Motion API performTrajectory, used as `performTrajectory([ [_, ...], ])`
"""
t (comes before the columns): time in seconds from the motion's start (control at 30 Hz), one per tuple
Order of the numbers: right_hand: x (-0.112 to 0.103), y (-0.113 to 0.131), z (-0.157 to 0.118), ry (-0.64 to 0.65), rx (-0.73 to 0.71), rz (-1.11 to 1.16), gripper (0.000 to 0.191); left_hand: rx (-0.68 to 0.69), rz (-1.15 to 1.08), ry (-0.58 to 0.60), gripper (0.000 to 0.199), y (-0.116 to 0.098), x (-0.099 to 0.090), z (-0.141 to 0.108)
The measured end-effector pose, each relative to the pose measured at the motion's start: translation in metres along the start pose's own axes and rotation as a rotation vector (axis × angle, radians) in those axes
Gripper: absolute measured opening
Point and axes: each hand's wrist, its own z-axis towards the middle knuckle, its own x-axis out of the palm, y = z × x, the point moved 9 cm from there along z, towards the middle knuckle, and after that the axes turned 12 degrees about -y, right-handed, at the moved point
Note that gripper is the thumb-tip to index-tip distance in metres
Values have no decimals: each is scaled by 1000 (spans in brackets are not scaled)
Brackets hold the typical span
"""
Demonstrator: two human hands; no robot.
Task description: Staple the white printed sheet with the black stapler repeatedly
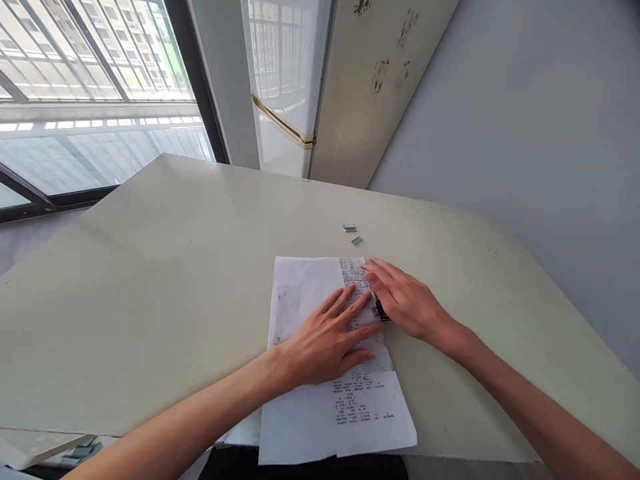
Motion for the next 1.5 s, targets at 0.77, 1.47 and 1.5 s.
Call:
performTrajectory([
  [0.77,-5,-7,0,3,40,95,62,-11,4,-17,49,1,2,-1],
  [1.47,-7,-5,1,-21,35,81,58,-18,7,-4,48,0,2,0],
  [1.5,-6,-5,1,-21,37,76,58,-18,5,-7,48,0,1,0],
])
